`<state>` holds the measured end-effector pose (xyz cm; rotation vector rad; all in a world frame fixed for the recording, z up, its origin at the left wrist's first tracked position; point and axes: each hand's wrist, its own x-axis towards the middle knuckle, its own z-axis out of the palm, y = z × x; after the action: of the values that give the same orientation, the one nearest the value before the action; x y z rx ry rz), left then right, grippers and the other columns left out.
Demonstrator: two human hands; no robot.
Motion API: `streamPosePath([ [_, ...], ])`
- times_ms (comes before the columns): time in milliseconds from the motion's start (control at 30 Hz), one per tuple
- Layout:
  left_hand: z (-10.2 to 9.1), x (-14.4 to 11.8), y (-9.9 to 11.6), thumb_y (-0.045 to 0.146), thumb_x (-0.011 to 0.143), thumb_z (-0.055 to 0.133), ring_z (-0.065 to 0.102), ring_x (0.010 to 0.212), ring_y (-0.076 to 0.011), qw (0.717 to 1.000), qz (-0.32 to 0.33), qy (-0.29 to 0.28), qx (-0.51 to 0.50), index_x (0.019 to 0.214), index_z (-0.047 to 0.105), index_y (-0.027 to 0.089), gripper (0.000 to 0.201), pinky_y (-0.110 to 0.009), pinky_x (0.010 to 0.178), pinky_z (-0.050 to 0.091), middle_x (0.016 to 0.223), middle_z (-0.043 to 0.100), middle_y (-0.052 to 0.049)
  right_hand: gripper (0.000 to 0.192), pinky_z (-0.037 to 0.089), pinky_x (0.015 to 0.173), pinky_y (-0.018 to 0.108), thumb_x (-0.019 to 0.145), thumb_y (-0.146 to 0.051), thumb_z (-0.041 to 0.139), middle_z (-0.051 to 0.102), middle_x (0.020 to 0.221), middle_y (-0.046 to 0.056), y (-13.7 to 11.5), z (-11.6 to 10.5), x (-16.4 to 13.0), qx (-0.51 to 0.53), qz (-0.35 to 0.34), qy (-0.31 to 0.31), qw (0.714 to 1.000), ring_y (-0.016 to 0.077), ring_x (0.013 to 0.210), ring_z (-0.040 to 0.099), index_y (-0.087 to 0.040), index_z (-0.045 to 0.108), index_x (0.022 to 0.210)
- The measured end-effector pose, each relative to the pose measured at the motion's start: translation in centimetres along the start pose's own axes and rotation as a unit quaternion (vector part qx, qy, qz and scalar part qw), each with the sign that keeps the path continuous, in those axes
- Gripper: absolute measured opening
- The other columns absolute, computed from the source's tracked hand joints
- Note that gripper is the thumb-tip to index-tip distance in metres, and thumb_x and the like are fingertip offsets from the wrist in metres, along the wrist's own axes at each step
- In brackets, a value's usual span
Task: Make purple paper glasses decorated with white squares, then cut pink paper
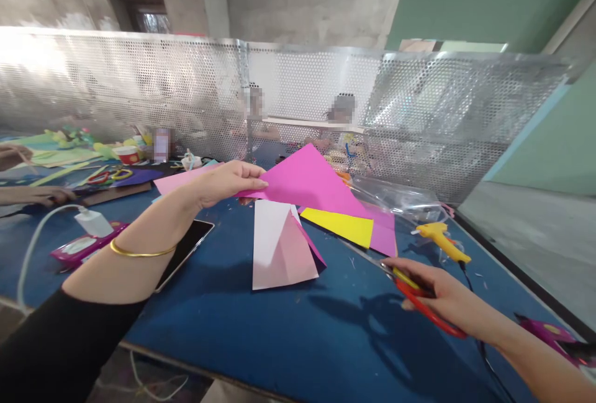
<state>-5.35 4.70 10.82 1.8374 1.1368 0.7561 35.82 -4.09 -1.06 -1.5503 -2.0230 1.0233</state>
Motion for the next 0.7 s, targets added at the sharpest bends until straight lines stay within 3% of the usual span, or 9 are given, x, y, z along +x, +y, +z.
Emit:
streamPosePath([
  [100, 0.2, 0.4, 1.2, 0.029, 0.074, 0.073, 0.045, 0.048, -0.0102, 1.000, 0.010, -0.005, 0.000, 0.073, 0.072, 0.019, 0.009, -0.024, 0.049, 0.038, 0.054, 0.054, 0.001, 0.065, 0.057, 0.081, 0.029, 0.062, -0.020, 0.069, 0.069, 0.102, 0.002, -2.6, 0.0, -1.0, 0.054, 0.030, -0.026, 0.998, 0.0214, 0.091, 0.068, -0.027, 0.060, 0.126],
  [200, 0.7, 0.6, 2.4, 0.027, 0.073, 0.074, 0.042, 0.045, -0.0103, 1.000, 0.016, 0.004, -0.003, 0.068, 0.072, 0.020, 0.009, -0.026, 0.048, 0.037, 0.053, 0.053, 0.001, 0.069, 0.057, 0.069, 0.027, 0.063, -0.015, 0.066, 0.068, 0.096, 0.001, -4.7, -0.4, -1.3, 0.062, 0.020, -0.042, 0.997, 0.0197, 0.084, 0.068, -0.031, 0.057, 0.130],
  [467, 0.8, 1.1, 3.5, 0.026, 0.070, 0.078, 0.041, 0.044, -0.0110, 1.000, -0.001, -0.014, -0.025, 0.069, 0.074, 0.021, 0.007, -0.026, 0.045, 0.034, 0.056, 0.057, -0.002, 0.062, 0.058, 0.077, 0.033, 0.061, -0.019, 0.070, 0.072, 0.110, 0.005, -7.8, -1.6, 0.4, 0.028, -0.025, 0.007, 0.999, 0.0256, 0.096, 0.070, -0.028, 0.065, 0.122],
  [533, 0.6, 1.2, 3.6, 0.027, 0.070, 0.079, 0.040, 0.044, -0.0105, 0.999, 0.004, -0.021, -0.028, 0.067, 0.073, 0.020, 0.009, -0.026, 0.044, 0.033, 0.055, 0.056, -0.002, 0.062, 0.058, 0.076, 0.033, 0.062, -0.021, 0.069, 0.075, 0.101, 0.005, -8.4, -1.5, 0.7, 0.026, -0.023, 0.010, 0.999, 0.0265, 0.098, 0.070, -0.028, 0.065, 0.124],
  [633, 0.4, 1.4, 3.6, 0.028, 0.071, 0.079, 0.041, 0.043, -0.0105, 0.998, 0.012, -0.033, -0.042, 0.072, 0.075, 0.020, 0.009, -0.026, 0.044, 0.033, 0.054, 0.057, -0.002, 0.064, 0.057, 0.077, 0.032, 0.065, -0.020, 0.067, 0.074, 0.072, 0.001, -9.2, -1.2, 0.7, 0.019, -0.014, -0.002, 1.000, 0.0257, 0.100, 0.069, -0.029, 0.063, 0.128],
  [700, 0.2, 1.5, 3.4, 0.028, 0.071, 0.078, 0.042, 0.043, -0.0107, 0.998, 0.015, -0.036, -0.054, 0.076, 0.077, 0.020, 0.009, -0.026, 0.043, 0.032, 0.054, 0.058, -0.002, 0.067, 0.057, 0.076, 0.031, 0.062, -0.015, 0.068, 0.075, 0.077, -0.001, -9.4, -1.1, 0.1, 0.035, -0.010, -0.017, 0.999, 0.0237, 0.091, 0.071, -0.032, 0.063, 0.127],
])
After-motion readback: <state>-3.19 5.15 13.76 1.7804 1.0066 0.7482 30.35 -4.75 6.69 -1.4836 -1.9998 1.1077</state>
